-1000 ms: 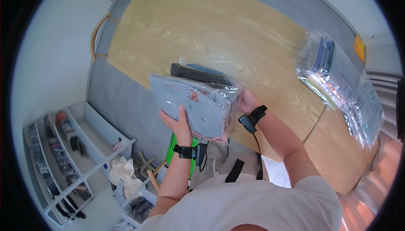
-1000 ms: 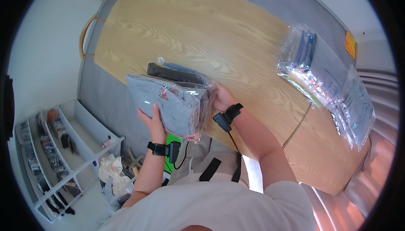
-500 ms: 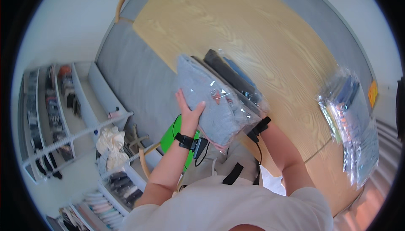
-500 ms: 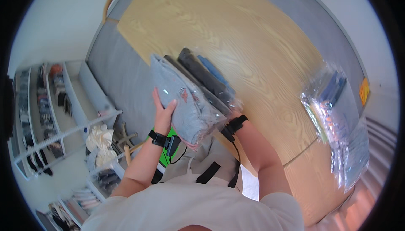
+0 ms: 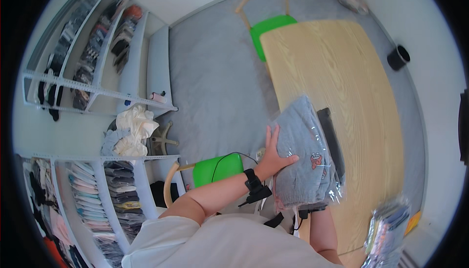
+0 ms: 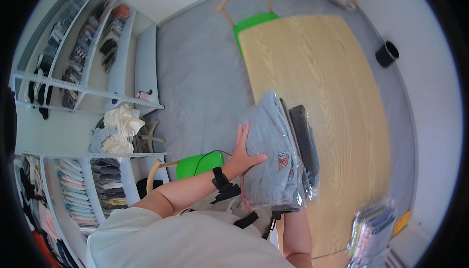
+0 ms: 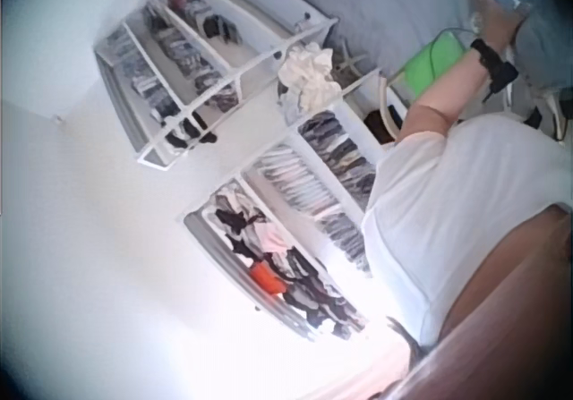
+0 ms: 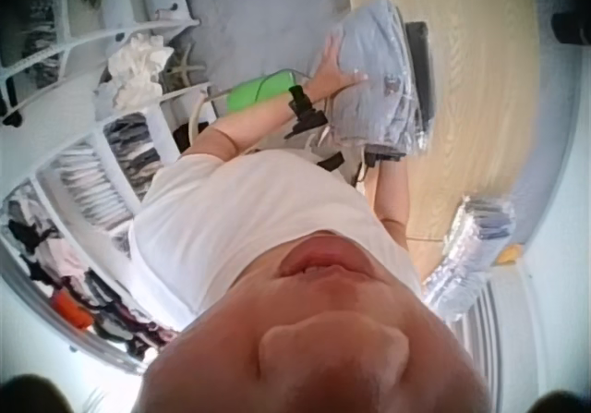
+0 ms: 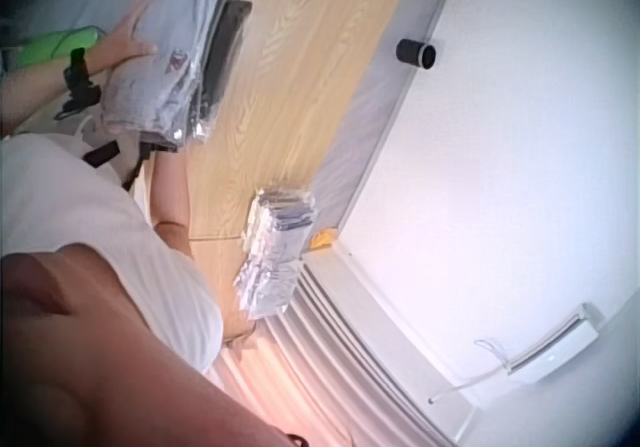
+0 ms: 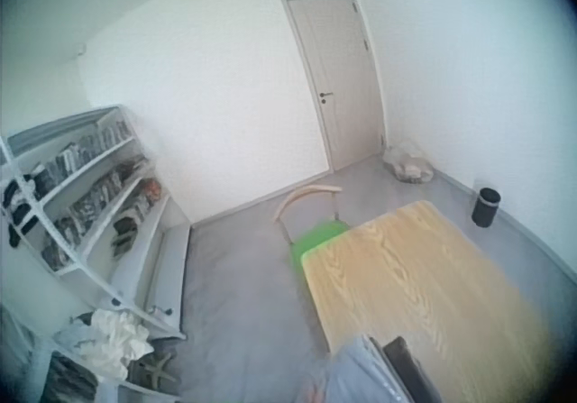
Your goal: The person folds a pair of shorts, places them into a plastic bag, and then organizes several packages of clothing onto a shelf in a stockroom.
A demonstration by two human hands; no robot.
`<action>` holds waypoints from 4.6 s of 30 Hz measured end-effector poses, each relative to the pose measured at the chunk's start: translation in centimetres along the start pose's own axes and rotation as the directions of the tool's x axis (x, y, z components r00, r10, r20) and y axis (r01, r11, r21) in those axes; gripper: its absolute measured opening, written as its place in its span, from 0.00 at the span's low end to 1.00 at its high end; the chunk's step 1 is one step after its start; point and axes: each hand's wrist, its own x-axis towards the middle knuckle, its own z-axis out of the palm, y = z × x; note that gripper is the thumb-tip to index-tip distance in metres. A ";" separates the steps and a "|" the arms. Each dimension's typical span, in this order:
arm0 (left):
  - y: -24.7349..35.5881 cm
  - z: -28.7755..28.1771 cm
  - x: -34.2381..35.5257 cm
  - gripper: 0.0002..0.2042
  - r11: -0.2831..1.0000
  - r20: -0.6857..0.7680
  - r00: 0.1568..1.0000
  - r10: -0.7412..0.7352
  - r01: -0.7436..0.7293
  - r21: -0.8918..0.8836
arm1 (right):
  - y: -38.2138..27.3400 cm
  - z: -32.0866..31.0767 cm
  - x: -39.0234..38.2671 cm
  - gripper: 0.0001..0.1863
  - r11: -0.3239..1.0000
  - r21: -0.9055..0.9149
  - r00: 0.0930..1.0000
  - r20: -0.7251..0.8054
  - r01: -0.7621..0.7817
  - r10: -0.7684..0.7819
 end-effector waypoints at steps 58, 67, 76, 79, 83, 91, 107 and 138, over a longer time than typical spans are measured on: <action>-11.5 -96.2 42.7 0.51 0.952 -0.945 0.111 -0.306 0.030 -0.305 | 37.9 95.2 81.1 0.18 0.246 -0.831 0.426 0.012 -0.499 0.905; -26.1 -103.1 44.9 0.45 0.817 -0.790 -0.236 -0.566 -0.036 -0.575 | 55.5 98.5 94.9 0.18 -0.127 -0.759 0.103 -0.247 -0.638 0.963; -32.7 -109.6 40.7 0.38 0.710 -0.586 -0.411 -0.698 -0.294 -0.640 | 69.9 98.6 98.7 0.17 -0.325 -0.587 -0.159 -0.317 -0.741 0.935; -35.2 -110.5 39.0 0.38 0.706 -0.583 -0.434 -0.687 -0.209 -0.677 | 72.1 95.0 99.7 0.16 -0.331 -0.472 -0.229 -0.261 -0.817 0.938; -37.5 -110.0 39.6 0.38 0.650 -0.516 -0.462 -0.721 -0.194 -0.735 | 73.0 94.6 100.8 0.15 -0.147 -0.549 -0.123 -0.079 -0.823 0.989; -40.9 -111.4 38.7 0.39 0.650 -0.544 -0.467 -0.697 -0.092 -0.754 | 76.3 87.4 100.8 0.16 0.168 -0.847 0.227 0.057 -0.504 0.972; -40.1 -112.0 42.2 0.42 0.626 -0.669 -0.483 -0.566 0.276 -0.729 | 78.9 97.6 116.6 0.19 0.084 -0.892 0.589 0.362 0.444 0.723; -39.0 -112.1 39.8 0.49 0.442 -0.704 -0.535 -0.467 0.549 -0.710 | 62.1 106.5 127.1 0.21 0.015 -0.949 0.534 -0.163 -0.314 0.830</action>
